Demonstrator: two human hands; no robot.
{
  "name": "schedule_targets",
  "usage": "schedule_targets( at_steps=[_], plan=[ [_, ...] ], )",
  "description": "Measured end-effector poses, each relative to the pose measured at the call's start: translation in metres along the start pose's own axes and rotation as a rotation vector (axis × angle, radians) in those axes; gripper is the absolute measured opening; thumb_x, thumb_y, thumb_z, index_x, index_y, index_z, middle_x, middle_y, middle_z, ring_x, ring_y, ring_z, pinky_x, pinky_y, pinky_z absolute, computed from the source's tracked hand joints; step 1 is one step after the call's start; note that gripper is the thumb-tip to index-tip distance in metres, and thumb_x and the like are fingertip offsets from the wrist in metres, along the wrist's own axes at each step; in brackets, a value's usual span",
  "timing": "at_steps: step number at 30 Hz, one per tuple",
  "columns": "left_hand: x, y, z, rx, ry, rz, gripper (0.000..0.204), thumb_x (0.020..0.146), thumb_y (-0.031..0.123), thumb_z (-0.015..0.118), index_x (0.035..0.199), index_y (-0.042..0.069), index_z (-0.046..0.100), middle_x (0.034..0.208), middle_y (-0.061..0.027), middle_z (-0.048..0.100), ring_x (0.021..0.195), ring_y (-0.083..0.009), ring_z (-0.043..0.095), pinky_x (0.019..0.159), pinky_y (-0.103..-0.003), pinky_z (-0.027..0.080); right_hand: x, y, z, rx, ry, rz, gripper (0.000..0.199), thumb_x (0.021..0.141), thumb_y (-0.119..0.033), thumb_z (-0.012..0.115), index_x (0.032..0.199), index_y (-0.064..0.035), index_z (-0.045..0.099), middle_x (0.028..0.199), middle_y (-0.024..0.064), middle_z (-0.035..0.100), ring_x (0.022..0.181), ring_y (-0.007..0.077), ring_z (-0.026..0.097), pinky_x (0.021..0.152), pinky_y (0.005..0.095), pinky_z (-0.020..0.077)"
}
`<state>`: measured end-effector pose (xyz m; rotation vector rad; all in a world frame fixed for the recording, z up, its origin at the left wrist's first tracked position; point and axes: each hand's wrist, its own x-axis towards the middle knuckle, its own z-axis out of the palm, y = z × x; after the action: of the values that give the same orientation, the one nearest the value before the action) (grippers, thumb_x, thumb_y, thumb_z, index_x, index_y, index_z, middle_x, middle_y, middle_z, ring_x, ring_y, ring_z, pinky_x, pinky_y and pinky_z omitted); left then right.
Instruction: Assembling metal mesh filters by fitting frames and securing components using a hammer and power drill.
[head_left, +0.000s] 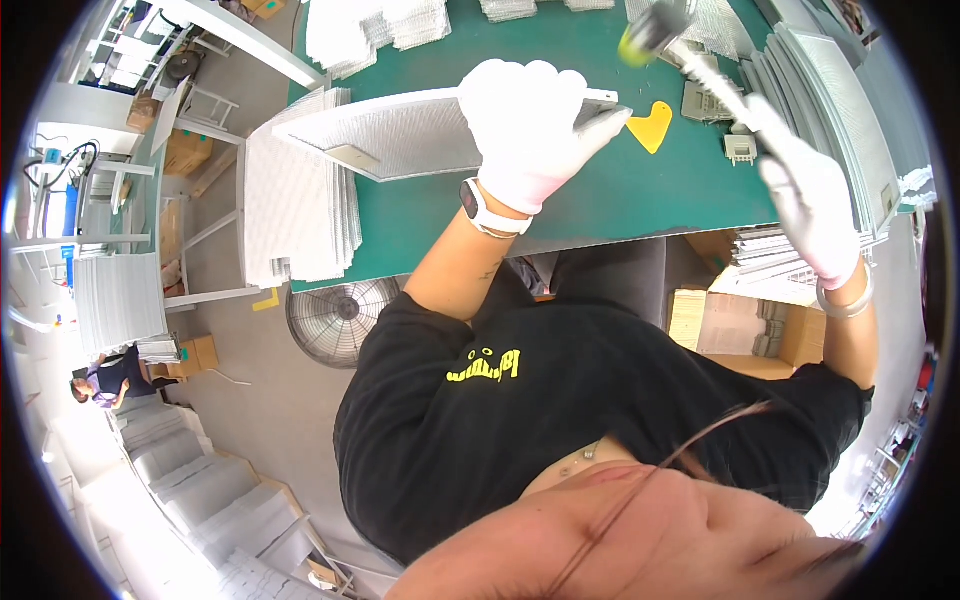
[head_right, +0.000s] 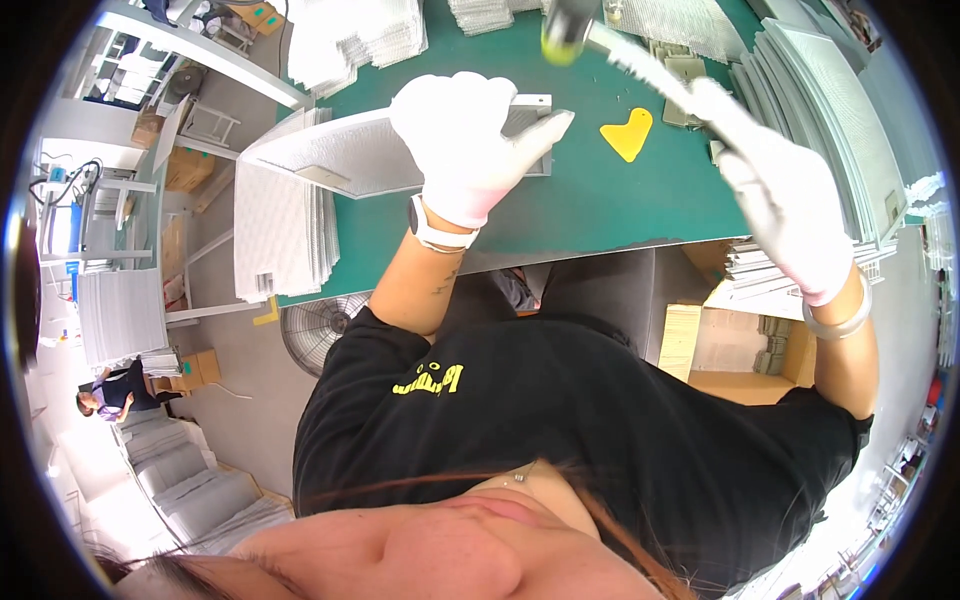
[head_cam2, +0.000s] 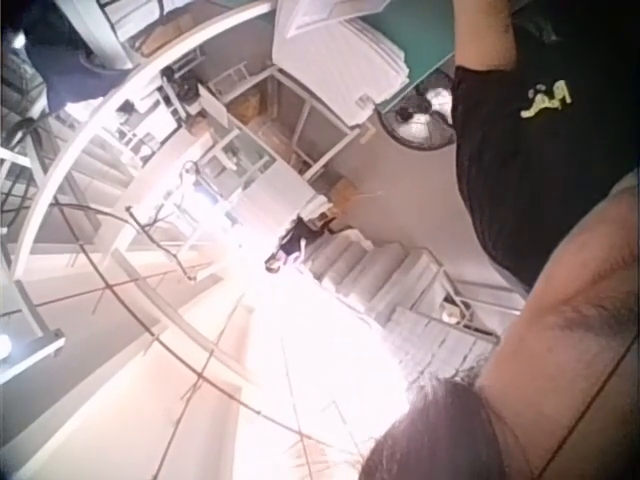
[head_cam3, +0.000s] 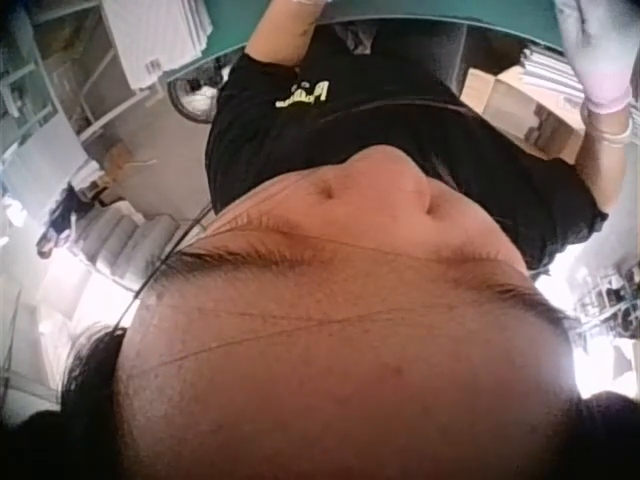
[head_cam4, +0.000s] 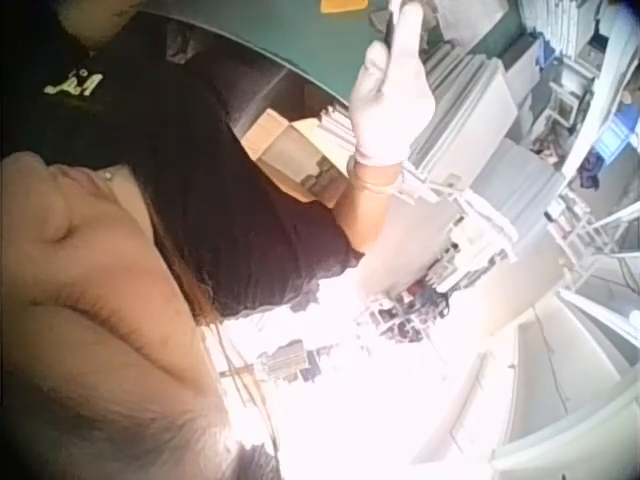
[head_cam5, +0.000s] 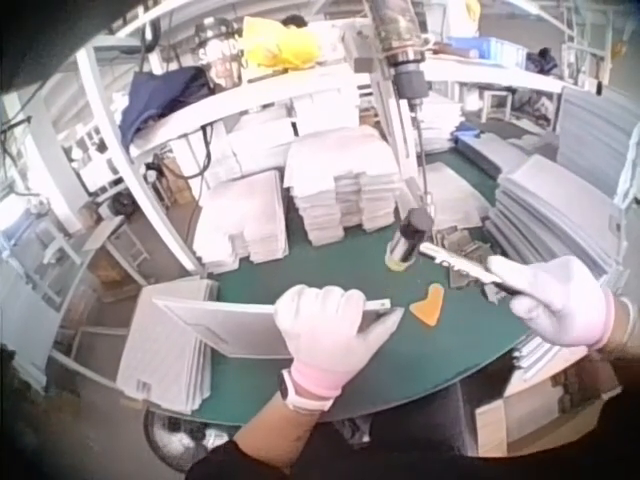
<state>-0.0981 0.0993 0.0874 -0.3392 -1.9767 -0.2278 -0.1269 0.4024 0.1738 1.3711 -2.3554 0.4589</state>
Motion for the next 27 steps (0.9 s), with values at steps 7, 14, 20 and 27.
schedule_targets(
  at_steps=[7,14,20,27],
  plan=[
    [0.004,-0.002,0.006,-0.020,0.009,0.010,0.042,0.067,0.048,0.085,0.069,0.015,0.059,0.065,-0.0029,0.047,0.066,-0.0255,0.050,0.067,-0.040,0.036,-0.006,-0.024,0.008,0.044,-0.226,0.170,0.048,0.093,-0.011,0.061,0.140,-0.0056,0.057,0.098,0.0157,0.072,0.071,0.0283,0.067,0.071,0.0371,0.0547],
    [0.002,-0.005,0.013,-0.023,0.052,0.020,0.040,0.067,0.049,0.084,0.071,0.016,0.062,0.068,-0.0026,0.050,0.068,-0.0255,0.051,0.069,-0.041,0.036,-0.019,-0.010,0.002,0.277,0.062,0.279,0.047,0.103,-0.017,0.046,0.147,-0.0012,0.047,0.105,0.0141,0.070,0.076,0.0199,0.068,0.069,0.0336,0.0542],
    [-0.002,-0.014,0.010,-0.128,-0.011,0.021,0.040,0.062,0.046,0.086,0.070,0.015,0.061,0.068,-0.0024,0.052,0.069,-0.0259,0.051,0.071,-0.042,0.037,-0.016,-0.019,0.028,0.527,-0.189,0.622,0.053,0.100,-0.009,0.052,0.152,-0.0124,0.043,0.084,0.0123,0.063,0.062,0.0150,0.046,0.064,0.0293,0.0462],
    [0.001,-0.013,0.016,-0.170,0.021,0.060,0.038,0.060,0.042,0.086,0.070,0.016,0.061,0.070,-0.0022,0.053,0.073,-0.0260,0.052,0.075,-0.043,0.037,-0.067,0.027,0.145,0.229,-0.291,0.637,0.056,0.094,-0.012,0.057,0.149,-0.0222,0.047,0.087,0.0202,0.064,0.079,0.0391,0.064,0.073,0.0445,0.0514]
  ],
)
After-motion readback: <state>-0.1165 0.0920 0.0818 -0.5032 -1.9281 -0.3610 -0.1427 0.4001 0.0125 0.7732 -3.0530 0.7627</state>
